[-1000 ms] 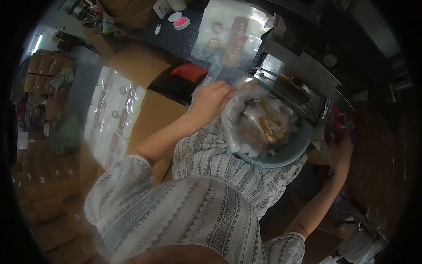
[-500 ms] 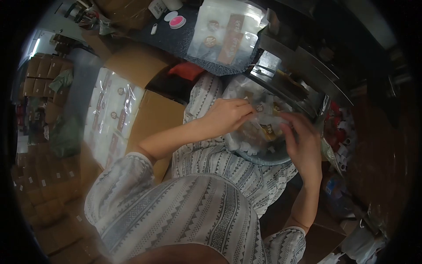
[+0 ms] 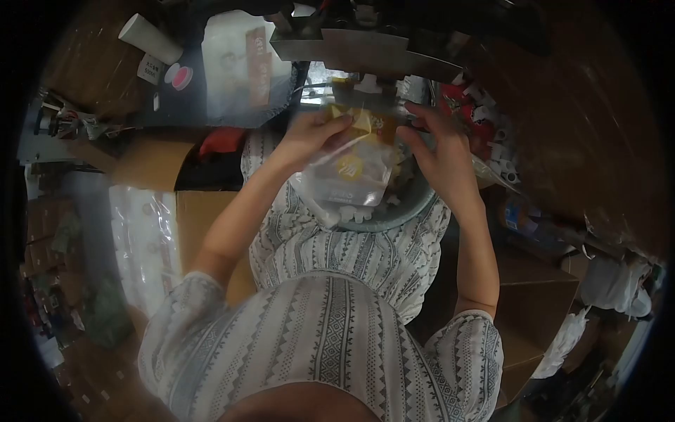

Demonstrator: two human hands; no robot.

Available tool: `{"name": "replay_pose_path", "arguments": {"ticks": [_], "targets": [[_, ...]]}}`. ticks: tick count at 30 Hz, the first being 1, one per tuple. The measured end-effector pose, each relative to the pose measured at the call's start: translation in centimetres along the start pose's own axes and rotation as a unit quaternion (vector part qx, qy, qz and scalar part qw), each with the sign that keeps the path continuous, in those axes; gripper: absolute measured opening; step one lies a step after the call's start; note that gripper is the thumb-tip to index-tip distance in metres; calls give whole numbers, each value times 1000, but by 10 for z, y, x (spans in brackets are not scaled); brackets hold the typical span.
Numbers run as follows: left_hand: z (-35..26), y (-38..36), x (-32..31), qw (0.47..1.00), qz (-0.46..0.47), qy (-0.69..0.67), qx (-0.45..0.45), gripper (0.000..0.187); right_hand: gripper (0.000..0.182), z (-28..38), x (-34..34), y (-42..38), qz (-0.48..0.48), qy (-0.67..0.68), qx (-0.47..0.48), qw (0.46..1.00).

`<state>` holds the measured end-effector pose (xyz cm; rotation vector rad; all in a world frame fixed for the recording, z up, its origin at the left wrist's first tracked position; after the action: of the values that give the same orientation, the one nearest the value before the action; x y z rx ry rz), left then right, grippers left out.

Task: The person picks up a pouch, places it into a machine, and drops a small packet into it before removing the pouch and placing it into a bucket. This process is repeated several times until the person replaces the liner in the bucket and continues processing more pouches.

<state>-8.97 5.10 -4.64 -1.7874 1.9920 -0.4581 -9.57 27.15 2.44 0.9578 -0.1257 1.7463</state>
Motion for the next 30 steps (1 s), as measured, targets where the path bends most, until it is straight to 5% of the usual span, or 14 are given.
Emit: {"name": "replay_pose_path", "arguments": {"ticks": [5,9,11,12,13,14,16,18,20,22,25,27,30], "targets": [[-6,13,0,992,3,-119,35,33,30,-29,19,0,-51,-109,-34,992],[-13,-4,10,1000,-21,1,20,35,30,-107,20,1,-57,-329,-31,942],[-22,-6,34,997,-37,71,-11,36,29,-110,26,3,-33,-310,-32,949],[-29,-5,63,925,-227,236,-195,39,29,-111,26,1,-6,-290,-38,956],[-28,-10,80,759,-391,379,-358,43,29,-113,27,-2,-5,-288,-41,957],[-13,-11,89,759,-389,381,-357,43,27,-115,28,-2,8,-305,-30,952],[12,-16,94,534,-425,656,-323,44,26,-113,28,4,18,-322,-14,946],[13,-29,102,575,-403,632,-329,37,23,-105,24,3,17,-328,-119,937],[13,-49,103,622,-376,604,-327,30,21,-86,26,0,10,-288,-119,950],[6,-65,107,751,-385,496,-201,15,20,-53,31,8,1,-250,-109,962],[1,-84,72,748,-370,456,-310,7,19,4,10,14,-14,-58,-147,987],[-5,-91,49,757,-348,452,-320,7,19,31,-13,17,1,60,20,998],[-15,-95,26,766,-300,456,-341,7,24,51,-26,20,41,-15,139,989]]}}
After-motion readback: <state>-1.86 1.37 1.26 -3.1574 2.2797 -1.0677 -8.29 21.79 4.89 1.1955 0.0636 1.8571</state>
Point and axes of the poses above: each hand's wrist, its own y-axis towards the middle knuckle, its own x-axis out of the back of the hand, z = x × y, the point moved 2 cm from there along y, towards the middle knuckle, and after that the axes turned 7 degrees about x, right-handed, at the moved point
